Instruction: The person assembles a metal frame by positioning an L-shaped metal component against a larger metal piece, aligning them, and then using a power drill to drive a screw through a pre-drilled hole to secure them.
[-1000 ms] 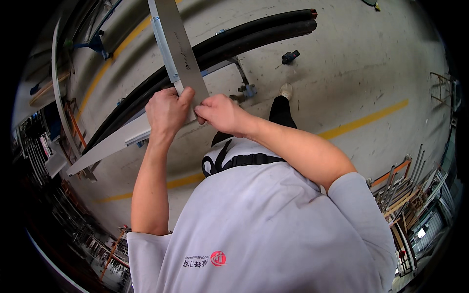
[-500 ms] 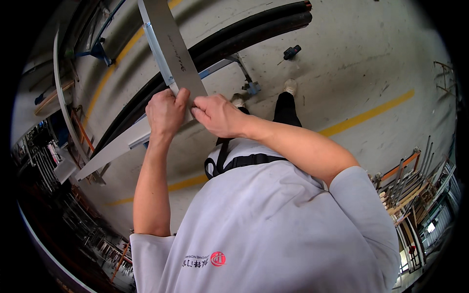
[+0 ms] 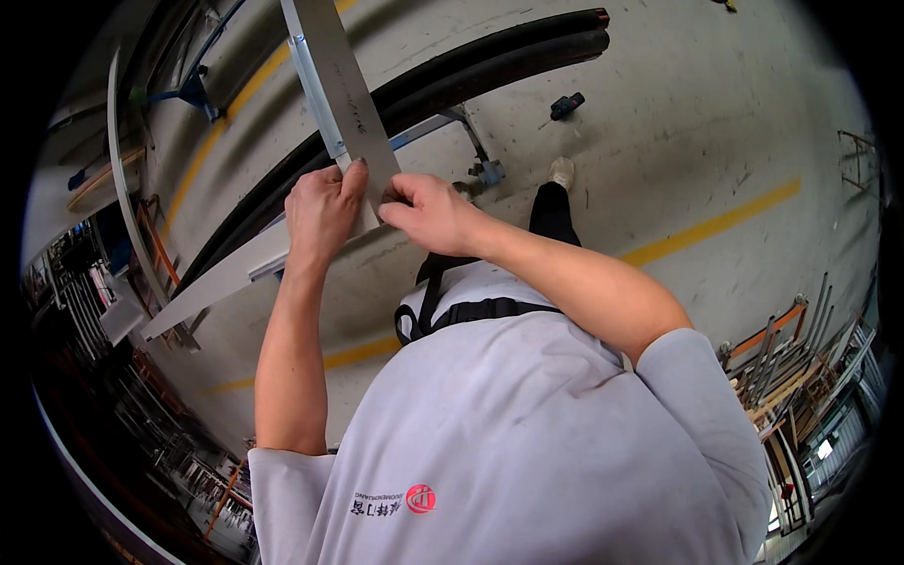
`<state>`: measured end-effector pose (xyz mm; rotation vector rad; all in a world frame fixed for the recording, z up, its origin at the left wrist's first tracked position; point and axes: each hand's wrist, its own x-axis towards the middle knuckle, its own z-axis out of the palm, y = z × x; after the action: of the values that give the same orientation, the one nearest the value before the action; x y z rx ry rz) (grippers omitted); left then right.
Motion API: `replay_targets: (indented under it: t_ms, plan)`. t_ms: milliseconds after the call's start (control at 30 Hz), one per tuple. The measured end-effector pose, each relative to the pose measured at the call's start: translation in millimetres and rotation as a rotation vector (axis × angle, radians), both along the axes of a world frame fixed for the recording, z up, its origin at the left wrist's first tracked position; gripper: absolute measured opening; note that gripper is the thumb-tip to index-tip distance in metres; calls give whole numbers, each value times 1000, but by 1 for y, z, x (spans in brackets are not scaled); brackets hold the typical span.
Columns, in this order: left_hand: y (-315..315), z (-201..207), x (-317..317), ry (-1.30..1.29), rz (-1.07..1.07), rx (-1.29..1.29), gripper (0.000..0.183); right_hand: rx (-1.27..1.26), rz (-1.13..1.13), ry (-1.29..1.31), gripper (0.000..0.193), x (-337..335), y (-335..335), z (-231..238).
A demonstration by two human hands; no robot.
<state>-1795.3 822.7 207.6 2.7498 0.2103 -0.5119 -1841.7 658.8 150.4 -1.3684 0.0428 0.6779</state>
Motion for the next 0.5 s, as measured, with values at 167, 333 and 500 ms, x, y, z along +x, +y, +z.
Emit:
replay_targets:
  t_ms: [167, 333, 500]
  plan:
    - [7, -3, 1, -4, -38, -21, 52, -108, -7, -264, 20, -3, -1, -1]
    - [8, 1, -3, -27, -63, -126, 49, -93, -22, -251, 17, -7, -2, 1]
    - [4, 13, 0, 11, -108, -88, 45, -82, -32, -214, 15, -7, -5, 7]
